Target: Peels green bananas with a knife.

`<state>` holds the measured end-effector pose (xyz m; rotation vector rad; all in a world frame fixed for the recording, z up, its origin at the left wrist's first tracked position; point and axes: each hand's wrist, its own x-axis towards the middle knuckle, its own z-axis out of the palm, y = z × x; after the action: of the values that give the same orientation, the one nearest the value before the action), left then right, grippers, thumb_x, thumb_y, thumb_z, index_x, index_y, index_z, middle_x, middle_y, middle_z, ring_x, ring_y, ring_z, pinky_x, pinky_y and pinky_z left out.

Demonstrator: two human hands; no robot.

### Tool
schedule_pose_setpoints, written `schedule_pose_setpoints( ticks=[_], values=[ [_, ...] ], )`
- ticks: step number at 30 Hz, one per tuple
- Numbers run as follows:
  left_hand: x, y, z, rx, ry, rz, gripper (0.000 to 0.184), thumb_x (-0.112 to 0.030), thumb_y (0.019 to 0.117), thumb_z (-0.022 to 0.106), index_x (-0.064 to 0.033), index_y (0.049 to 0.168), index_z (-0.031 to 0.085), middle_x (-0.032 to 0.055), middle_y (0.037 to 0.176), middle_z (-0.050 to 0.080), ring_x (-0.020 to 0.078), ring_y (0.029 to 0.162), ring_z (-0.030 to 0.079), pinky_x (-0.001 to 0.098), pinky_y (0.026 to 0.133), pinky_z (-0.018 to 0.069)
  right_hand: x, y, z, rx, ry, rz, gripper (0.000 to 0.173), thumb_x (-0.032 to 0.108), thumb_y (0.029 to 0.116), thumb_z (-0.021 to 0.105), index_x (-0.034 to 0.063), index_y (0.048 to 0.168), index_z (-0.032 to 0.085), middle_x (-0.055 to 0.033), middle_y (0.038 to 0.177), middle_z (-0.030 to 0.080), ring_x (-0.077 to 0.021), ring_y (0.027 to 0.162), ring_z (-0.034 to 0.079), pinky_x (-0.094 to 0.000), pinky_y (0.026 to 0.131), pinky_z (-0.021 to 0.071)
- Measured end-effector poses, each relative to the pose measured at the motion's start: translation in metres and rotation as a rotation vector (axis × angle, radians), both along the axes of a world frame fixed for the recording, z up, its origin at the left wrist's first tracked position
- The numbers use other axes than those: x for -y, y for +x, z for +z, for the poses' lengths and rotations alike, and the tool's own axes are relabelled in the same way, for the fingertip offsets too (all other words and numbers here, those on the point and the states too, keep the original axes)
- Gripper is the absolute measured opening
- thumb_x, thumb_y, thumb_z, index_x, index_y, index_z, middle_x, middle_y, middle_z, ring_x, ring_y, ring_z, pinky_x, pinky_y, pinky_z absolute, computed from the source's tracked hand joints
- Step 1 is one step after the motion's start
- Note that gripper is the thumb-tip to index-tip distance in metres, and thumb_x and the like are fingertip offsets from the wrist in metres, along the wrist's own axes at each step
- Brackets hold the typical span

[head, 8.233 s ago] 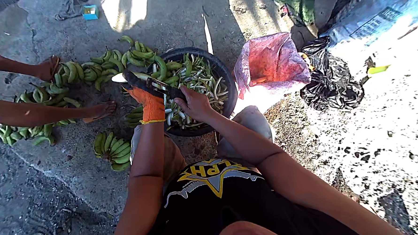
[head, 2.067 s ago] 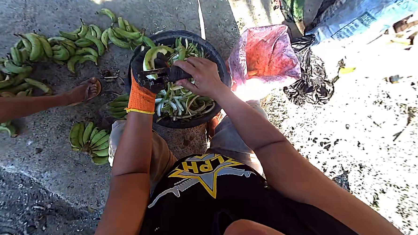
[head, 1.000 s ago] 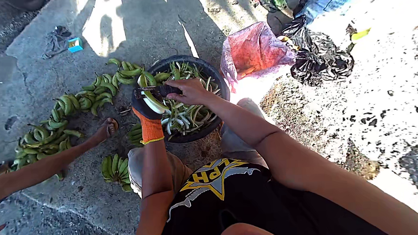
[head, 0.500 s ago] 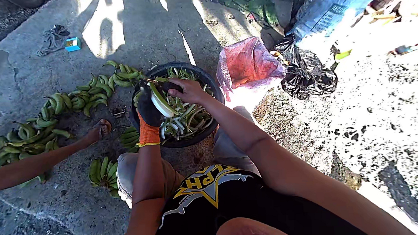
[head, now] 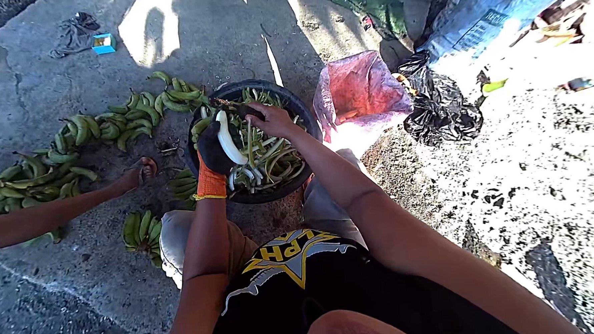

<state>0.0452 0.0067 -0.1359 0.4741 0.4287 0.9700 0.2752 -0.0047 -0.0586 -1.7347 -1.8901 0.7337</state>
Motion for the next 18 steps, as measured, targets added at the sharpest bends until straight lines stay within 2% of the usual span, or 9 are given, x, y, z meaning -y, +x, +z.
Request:
schedule_pose_setpoints(
  ticks=[1, 3, 5, 7, 10, 12, 14, 15, 18],
  values=[
    [0.008, 0.003, 0.036, -0.067, 0.056, -0.035, 0.048, -0.034, 0.1103, 0.015, -0.0248, 0.115, 0.062, -0.0002, 0.083, 0.06, 0.0134, 0.064, 0.059, 0.0293, 0.061, 0.0542, 0.0, 0.0, 0.001, 0.025, -0.004, -0.021, 0.056, 0.05, 0.1066, 0.049, 0.019, 0.153, 0.05, -0.0182, 0.126, 0.07, -0.0411, 0.116, 0.067, -0.0677, 0.097, 0.0475],
    [0.002, 0.011, 0.062, -0.035, 0.139, -0.023, 0.043, -0.038, 0.1092, 0.023, -0.0157, 0.12, 0.058, 0.0024, 0.082, 0.062, 0.0127, 0.062, 0.061, 0.0277, 0.056, 0.056, -0.001, 0.002, 0.004, 0.047, 0.019, -0.063, 0.057, 0.051, 0.1068, 0.047, 0.0178, 0.153, 0.049, -0.0191, 0.126, 0.07, -0.0421, 0.115, 0.067, -0.0681, 0.095, 0.0482],
    [-0.008, 0.012, 0.059, -0.088, 0.09, 0.049, 0.04, -0.036, 0.1095, 0.026, -0.0118, 0.111, 0.058, 0.0035, 0.075, 0.062, 0.0137, 0.058, 0.063, 0.0283, 0.053, 0.0569, 0.001, 0.008, 0.01, 0.045, 0.07, -0.111, 0.057, 0.051, 0.1065, 0.048, 0.0166, 0.152, 0.049, -0.0201, 0.125, 0.07, -0.0433, 0.114, 0.067, -0.0686, 0.093, 0.049],
    [-0.015, 0.006, 0.041, -0.272, 0.096, 0.147, 0.031, -0.032, 0.1096, 0.033, -0.0126, 0.115, 0.056, 0.0035, 0.078, 0.063, 0.0135, 0.063, 0.063, 0.0296, 0.059, 0.0571, 0.006, 0.019, 0.018, 0.037, 0.123, -0.164, 0.058, 0.05, 0.1061, 0.049, 0.0145, 0.152, 0.05, -0.0196, 0.127, 0.069, -0.0424, 0.115, 0.067, -0.0678, 0.094, 0.0494],
    [-0.01, -0.003, 0.033, -0.633, 0.214, 0.214, 0.041, -0.025, 0.1062, 0.049, -0.0144, 0.146, 0.046, 0.0073, 0.107, 0.068, 0.0178, 0.087, 0.069, 0.038, 0.077, 0.0607, 0.021, 0.05, 0.032, 0.02, 0.206, -0.275, 0.056, 0.049, 0.1058, 0.049, 0.0139, 0.15, 0.052, -0.0178, 0.123, 0.071, -0.0395, 0.109, 0.069, -0.0657, 0.091, 0.0515],
    [0.008, -0.012, 0.042, -0.904, 0.369, 0.144, 0.055, -0.025, 0.0992, 0.059, -0.0211, 0.152, 0.044, 0.0051, 0.127, 0.065, 0.0165, 0.101, 0.067, 0.0395, 0.084, 0.0587, 0.035, 0.084, 0.037, 0.009, 0.273, -0.376, 0.056, 0.05, 0.1059, 0.048, 0.0151, 0.15, 0.052, -0.0167, 0.118, 0.073, -0.0369, 0.104, 0.071, -0.0643, 0.088, 0.0533],
    [0.029, -0.029, 0.047, -1.102, 0.554, 0.024, 0.061, -0.026, 0.0979, 0.062, -0.0293, 0.155, 0.04, 0.0064, 0.142, 0.059, 0.0229, 0.114, 0.064, 0.0476, 0.091, 0.0556, 0.053, 0.123, 0.04, -0.053, 0.359, -0.475, 0.053, 0.047, 0.1068, 0.046, 0.0127, 0.146, 0.054, -0.014, 0.114, 0.072, -0.0286, 0.102, 0.07, -0.0574, 0.091, 0.0531],
    [0.036, -0.034, 0.049, -1.166, 0.607, -0.028, 0.063, -0.024, 0.0981, 0.063, -0.0306, 0.156, 0.039, 0.0076, 0.145, 0.057, 0.0273, 0.119, 0.062, 0.0523, 0.095, 0.0541, 0.062, 0.144, 0.038, -0.082, 0.415, -0.552, 0.051, 0.046, 0.1068, 0.046, 0.0112, 0.143, 0.057, -0.0123, 0.105, 0.072, -0.0251, 0.092, 0.069, -0.0543, 0.086, 0.0538],
    [0.035, -0.022, 0.053, -1.325, 0.715, -0.135, 0.059, -0.018, 0.0983, 0.064, -0.0286, 0.153, 0.044, 0.0144, 0.14, 0.06, 0.037, 0.117, 0.063, 0.0619, 0.094, 0.0516, 0.092, 0.201, 0.029, -0.223, 0.56, -0.729, 0.042, 0.034, 0.1095, 0.044, 0.0016, 0.134, 0.057, -0.006, 0.089, 0.064, -0.0118, 0.075, 0.06, -0.0361, 0.075, 0.0538]
  ],
)
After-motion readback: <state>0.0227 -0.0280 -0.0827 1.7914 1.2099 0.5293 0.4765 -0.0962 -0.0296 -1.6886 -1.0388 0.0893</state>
